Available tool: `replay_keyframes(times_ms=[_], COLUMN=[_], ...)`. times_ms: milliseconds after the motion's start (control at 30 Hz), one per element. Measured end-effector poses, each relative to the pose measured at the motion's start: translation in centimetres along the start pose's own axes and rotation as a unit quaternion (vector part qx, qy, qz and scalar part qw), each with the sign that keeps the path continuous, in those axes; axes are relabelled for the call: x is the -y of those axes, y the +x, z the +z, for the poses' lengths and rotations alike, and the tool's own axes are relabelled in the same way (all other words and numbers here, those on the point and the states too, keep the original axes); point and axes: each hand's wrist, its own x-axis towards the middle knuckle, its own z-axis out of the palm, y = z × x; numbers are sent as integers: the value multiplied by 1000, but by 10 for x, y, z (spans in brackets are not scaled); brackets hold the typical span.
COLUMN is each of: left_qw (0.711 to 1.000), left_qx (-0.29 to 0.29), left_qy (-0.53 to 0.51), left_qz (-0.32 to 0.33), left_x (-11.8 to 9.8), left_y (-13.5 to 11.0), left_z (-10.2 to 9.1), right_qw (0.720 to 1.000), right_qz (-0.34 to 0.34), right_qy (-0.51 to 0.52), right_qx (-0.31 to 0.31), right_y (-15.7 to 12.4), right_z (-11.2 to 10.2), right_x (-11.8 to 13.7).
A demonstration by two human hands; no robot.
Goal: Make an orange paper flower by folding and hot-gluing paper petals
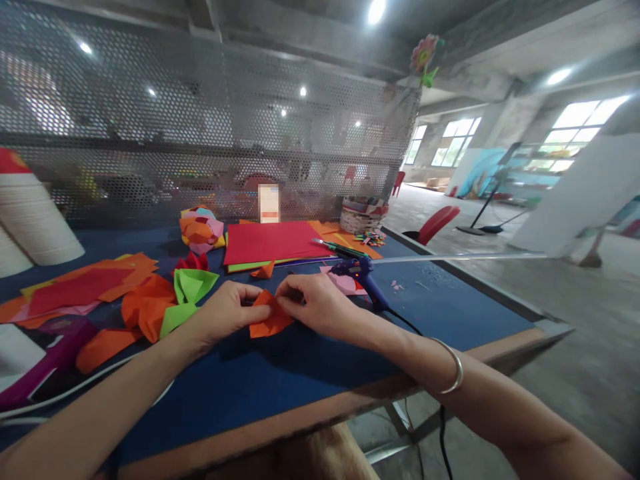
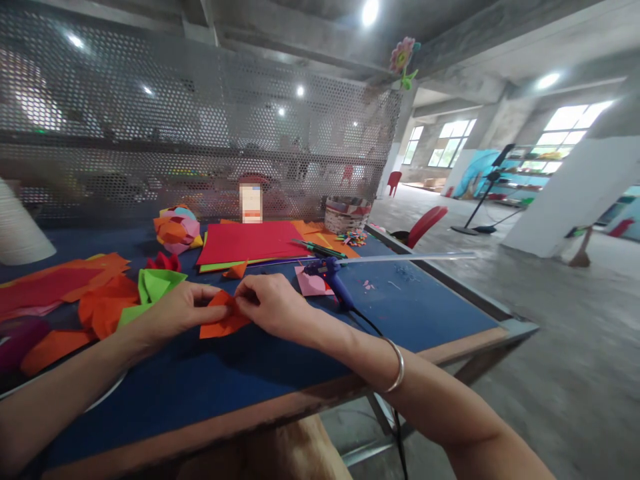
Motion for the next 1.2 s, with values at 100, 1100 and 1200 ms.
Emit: replay_keyframes(times_ms=[100, 1100, 1200], left_qw=[1000, 988, 983], left_qx=[-13, -107, -114], left_qy=[25, 78, 108], left_qz=[5, 76, 96], left_x=[2, 12, 15], left_y=[1, 4, 4], left_z=[0, 10, 9], right_qw=[1000, 995, 996], right_qz=[1, 73, 68], right_qy=[-7, 57, 51], right_qx=[4, -31, -37], right_y=[0, -1, -2], right_z=[0, 8, 8], right_x=[2, -4, -3])
